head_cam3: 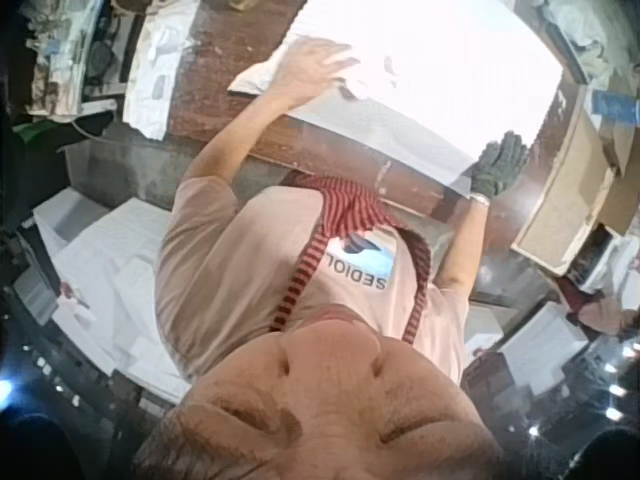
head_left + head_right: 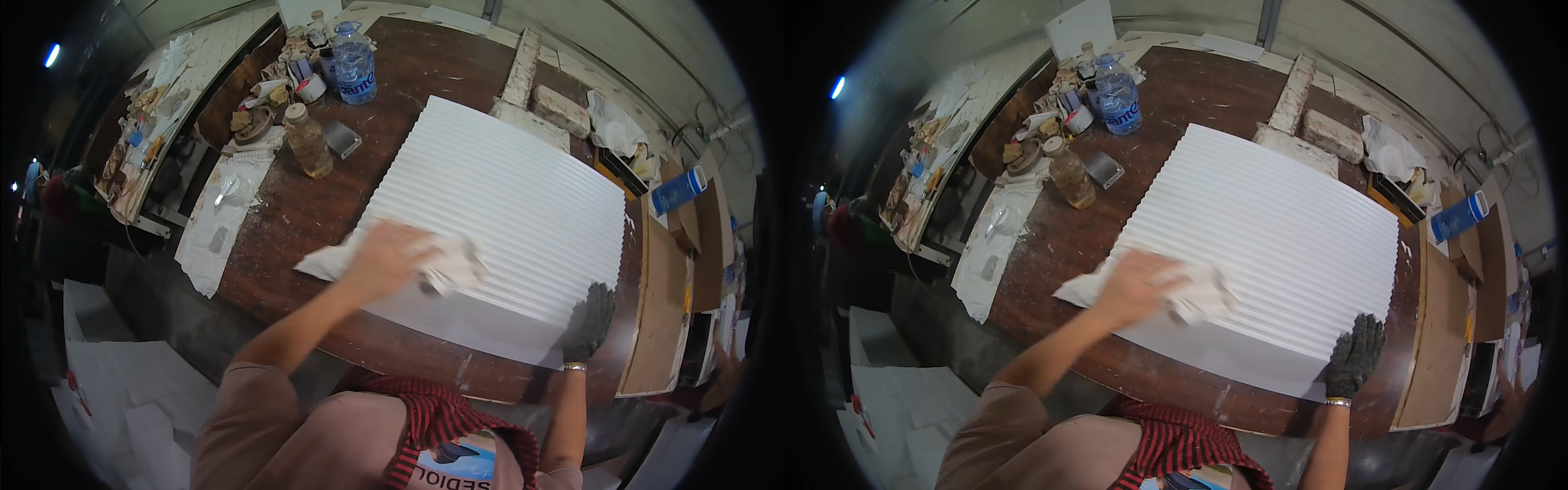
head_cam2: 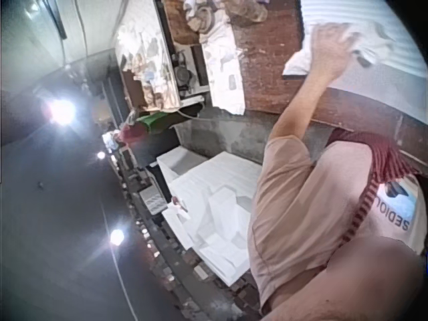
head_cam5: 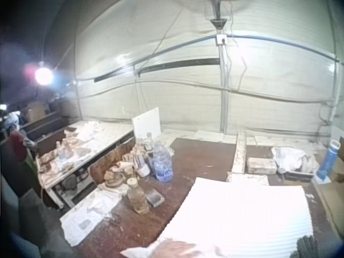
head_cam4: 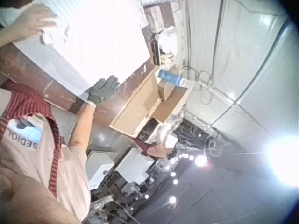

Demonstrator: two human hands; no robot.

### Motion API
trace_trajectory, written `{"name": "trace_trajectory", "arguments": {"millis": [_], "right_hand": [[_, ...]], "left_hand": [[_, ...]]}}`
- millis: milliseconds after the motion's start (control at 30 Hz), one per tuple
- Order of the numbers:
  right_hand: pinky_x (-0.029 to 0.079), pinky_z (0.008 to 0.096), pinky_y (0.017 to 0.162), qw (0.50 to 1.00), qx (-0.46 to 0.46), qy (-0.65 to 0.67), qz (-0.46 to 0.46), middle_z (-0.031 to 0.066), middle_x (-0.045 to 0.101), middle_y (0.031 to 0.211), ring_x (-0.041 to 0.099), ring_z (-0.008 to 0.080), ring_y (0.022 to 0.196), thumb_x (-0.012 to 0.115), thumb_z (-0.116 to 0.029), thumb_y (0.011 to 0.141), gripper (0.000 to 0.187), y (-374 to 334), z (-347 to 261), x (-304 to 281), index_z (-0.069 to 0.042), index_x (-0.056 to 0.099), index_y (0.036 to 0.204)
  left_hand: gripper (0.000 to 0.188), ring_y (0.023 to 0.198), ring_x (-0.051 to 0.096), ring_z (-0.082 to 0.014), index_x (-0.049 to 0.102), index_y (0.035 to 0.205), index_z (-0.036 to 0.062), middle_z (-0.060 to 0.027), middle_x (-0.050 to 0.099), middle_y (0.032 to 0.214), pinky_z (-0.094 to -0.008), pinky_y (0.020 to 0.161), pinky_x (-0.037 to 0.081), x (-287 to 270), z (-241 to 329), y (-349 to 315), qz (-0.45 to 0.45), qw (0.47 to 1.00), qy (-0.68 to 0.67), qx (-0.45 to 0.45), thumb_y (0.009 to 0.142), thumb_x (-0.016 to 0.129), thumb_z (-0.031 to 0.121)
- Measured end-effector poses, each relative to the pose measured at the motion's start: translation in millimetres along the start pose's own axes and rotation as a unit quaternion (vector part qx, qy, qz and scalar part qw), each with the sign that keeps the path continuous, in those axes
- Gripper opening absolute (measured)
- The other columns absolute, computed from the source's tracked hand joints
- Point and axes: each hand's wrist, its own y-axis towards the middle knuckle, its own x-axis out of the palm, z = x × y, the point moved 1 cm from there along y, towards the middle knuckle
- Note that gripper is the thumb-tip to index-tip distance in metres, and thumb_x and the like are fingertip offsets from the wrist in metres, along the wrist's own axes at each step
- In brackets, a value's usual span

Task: The person wipes a stack of white corrugated foam panels with a cloth, then uses a small metal scraper to remove residue from the panel surfaces. The person repeatedly wipes and scrapes the panels, occasionally lifting and restacking them on the workbench.

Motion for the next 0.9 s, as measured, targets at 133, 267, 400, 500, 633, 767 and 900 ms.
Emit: {"name": "trace_trajectory", "arguments": {"millis": [133, 267, 400, 500, 633, 767, 900], "right_hand": [[0.022, 0.0489, 0.123, 1.0, 0.009, 0.02, 0.017, 0.0142, 0.053, 0.148, 0.043, 0.032, 0.142, 0.055, -0.017, 0.096, 0.044, -2, -1, -1, -0.009, 0.059, 0.139], [0.023, 0.0485, 0.123, 0.999, 0.042, 0.001, -0.008, 0.0139, 0.054, 0.147, 0.043, 0.0324, 0.142, 0.055, -0.018, 0.096, 0.043, -2, 0, 0, -0.009, 0.06, 0.138], [0.023, 0.0485, 0.122, 1.0, 0.016, 0.008, 0.007, 0.0154, 0.055, 0.146, 0.044, 0.0333, 0.141, 0.054, -0.018, 0.096, 0.043, -1, 1, 2, -0.007, 0.06, 0.137], [0.023, 0.0492, 0.122, 0.999, 0.007, 0.032, 0.022, 0.0171, 0.055, 0.144, 0.045, 0.0346, 0.14, 0.053, -0.018, 0.096, 0.043, -1, 1, 2, -0.005, 0.06, 0.136], [0.023, 0.0501, 0.122, 0.998, 0.002, 0.048, 0.028, 0.0169, 0.056, 0.143, 0.046, 0.0357, 0.139, 0.052, -0.018, 0.096, 0.042, -2, 0, 0, -0.004, 0.061, 0.135], [0.023, 0.0507, 0.122, 0.998, 0.014, 0.055, 0.018, 0.0168, 0.057, 0.143, 0.045, 0.0353, 0.139, 0.05, -0.02, 0.097, 0.042, -1, -1, 0, -0.003, 0.061, 0.134], [0.023, 0.0515, 0.122, 0.998, 0.019, 0.053, 0.012, 0.0169, 0.057, 0.142, 0.046, 0.0355, 0.139, 0.048, -0.021, 0.097, 0.042, -1, -4, -2, -0.002, 0.062, 0.133]], "left_hand": [[0.022, 0.089, 0.067, -0.0359, 0.071, 0.11, 0.0072, -0.0132, 0.069, 0.102, -0.0431, 0.081, 0.053, -51, -106, -73, 0.094, 0.932, 0.057, -0.344, 0.089, 0.064, 0.01], [0.036, 0.105, 0.061, -0.0358, 0.072, 0.104, 0.0003, -0.016, 0.07, 0.106, -0.0466, 0.091, 0.047, -47, -111, -67, 0.052, 0.944, 0.154, -0.287, 0.083, 0.077, 0.029], [0.024, 0.079, 0.057, -0.0123, 0.066, 0.09, 0.0027, -0.0007, 0.062, 0.08, -0.0274, 0.07, 0.045, -16, -92, -42, 0.043, 0.872, -0.35, -0.339, 0.084, 0.082, 0.02], [0.019, 0.073, 0.052, -0.0054, 0.062, 0.088, 0.0061, 0.004, 0.057, 0.078, -0.0226, 0.064, 0.041, -10, -94, -39, 0.043, 0.743, -0.495, -0.449, 0.087, 0.079, 0.014], [0.016, 0.071, 0.051, -0.0036, 0.061, 0.087, 0.0073, 0.0038, 0.058, 0.079, -0.0202, 0.061, 0.039, -13, -102, -40, 0.003, 0.715, -0.54, -0.443, 0.089, 0.076, 0.009], [0.015, 0.075, 0.056, -0.0047, 0.06, 0.093, 0.0044, 0.0023, 0.061, 0.084, -0.0213, 0.067, 0.046, -21, -104, -40, -0.035, 0.705, -0.552, -0.443, 0.088, 0.074, 0.002], [0.025, 0.077, 0.056, -0.0047, 0.065, 0.102, 0.0005, 0.0029, 0.06, 0.081, -0.0232, 0.068, 0.047, -43, -115, -35, -0.1, 0.689, -0.543, -0.468, 0.081, 0.079, 0.002]]}}
